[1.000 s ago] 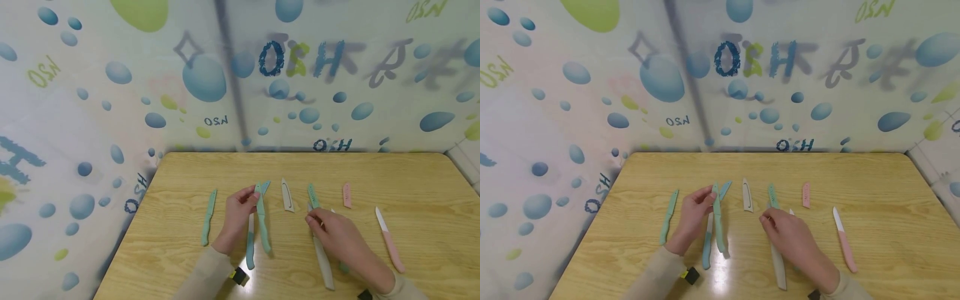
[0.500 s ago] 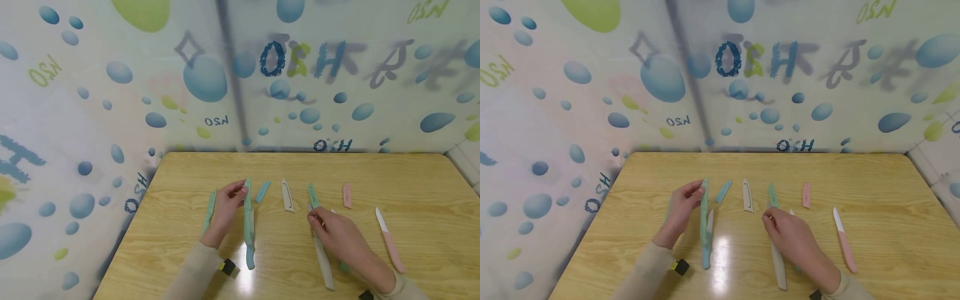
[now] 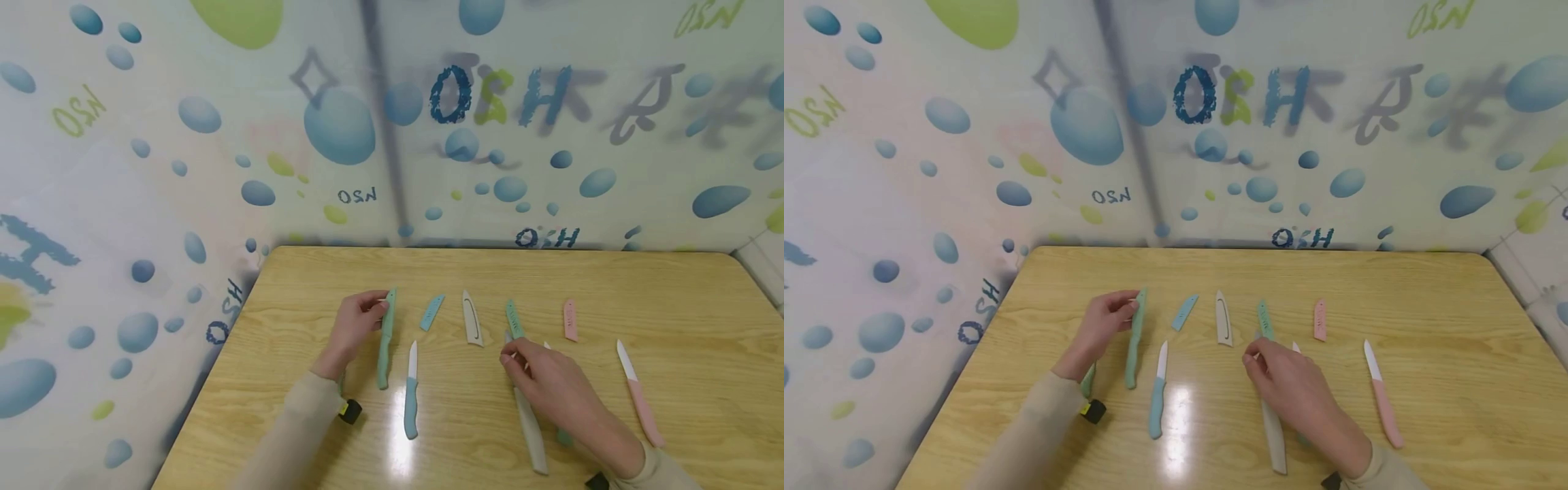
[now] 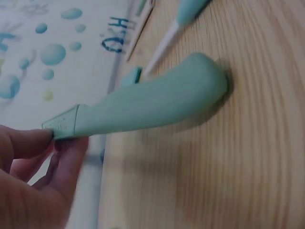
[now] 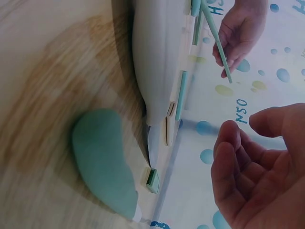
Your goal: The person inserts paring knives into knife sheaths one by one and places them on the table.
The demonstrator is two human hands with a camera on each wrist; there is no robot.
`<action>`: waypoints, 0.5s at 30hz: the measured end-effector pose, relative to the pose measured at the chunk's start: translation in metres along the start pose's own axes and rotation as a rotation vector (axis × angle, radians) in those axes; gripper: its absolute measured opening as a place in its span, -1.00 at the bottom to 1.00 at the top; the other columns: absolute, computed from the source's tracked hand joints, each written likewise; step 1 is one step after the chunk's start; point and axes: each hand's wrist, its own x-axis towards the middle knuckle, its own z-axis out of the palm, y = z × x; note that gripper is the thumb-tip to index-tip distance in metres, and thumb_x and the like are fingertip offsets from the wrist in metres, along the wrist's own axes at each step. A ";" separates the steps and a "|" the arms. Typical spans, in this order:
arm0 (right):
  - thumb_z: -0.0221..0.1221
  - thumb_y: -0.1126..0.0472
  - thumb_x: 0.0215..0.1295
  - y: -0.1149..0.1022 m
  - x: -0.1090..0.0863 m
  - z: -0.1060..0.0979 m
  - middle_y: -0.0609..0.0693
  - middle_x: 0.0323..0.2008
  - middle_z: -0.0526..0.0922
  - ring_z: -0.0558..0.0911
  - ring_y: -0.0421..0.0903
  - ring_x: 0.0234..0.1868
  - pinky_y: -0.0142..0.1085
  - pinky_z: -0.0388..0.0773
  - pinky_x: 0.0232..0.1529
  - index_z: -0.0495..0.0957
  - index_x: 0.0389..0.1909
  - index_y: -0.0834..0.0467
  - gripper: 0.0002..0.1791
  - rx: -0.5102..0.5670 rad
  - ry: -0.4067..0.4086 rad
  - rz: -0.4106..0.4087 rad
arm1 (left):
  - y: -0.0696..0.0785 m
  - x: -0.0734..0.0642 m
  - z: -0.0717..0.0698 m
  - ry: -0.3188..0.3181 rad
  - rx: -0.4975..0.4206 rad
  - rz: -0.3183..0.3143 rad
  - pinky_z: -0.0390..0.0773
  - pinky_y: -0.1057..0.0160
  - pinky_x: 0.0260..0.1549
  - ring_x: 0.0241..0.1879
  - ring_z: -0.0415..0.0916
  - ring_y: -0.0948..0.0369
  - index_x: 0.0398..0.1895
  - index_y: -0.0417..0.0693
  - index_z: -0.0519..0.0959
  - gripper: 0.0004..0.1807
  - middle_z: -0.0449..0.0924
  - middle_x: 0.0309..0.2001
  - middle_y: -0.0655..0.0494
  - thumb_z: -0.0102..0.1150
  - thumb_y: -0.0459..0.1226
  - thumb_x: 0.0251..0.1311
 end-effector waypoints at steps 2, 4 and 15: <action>0.21 0.20 0.51 0.000 0.000 0.000 -0.23 -0.48 0.55 0.40 -0.30 -0.54 -0.40 0.37 -0.56 0.67 -0.10 0.11 -0.89 -0.003 0.003 -0.004 | -0.002 0.002 -0.007 -0.007 0.059 -0.007 0.75 0.14 -0.16 -0.22 0.61 0.18 0.17 -0.30 0.65 -0.71 0.69 -0.11 -0.11 0.15 -0.39 0.47; 0.20 0.20 0.51 0.000 0.000 0.001 -0.23 -0.48 0.56 0.40 -0.30 -0.54 -0.40 0.38 -0.55 0.67 -0.10 0.11 -0.89 -0.003 0.004 -0.006 | -0.005 0.004 -0.013 -0.010 0.123 -0.005 0.76 0.13 -0.20 -0.26 0.63 0.17 0.16 -0.29 0.66 -0.71 0.71 -0.16 -0.10 0.18 -0.38 0.46; 0.22 0.15 0.50 0.000 0.002 0.003 -0.23 -0.48 0.58 0.43 -0.32 -0.54 -0.38 0.43 -0.53 0.66 -0.06 0.16 -0.82 -0.008 -0.022 -0.016 | -0.012 0.018 -0.028 -0.123 0.510 0.006 0.70 0.23 -0.39 -0.47 0.68 0.17 0.09 -0.30 0.67 -0.74 0.75 -0.33 -0.02 0.24 -0.36 0.42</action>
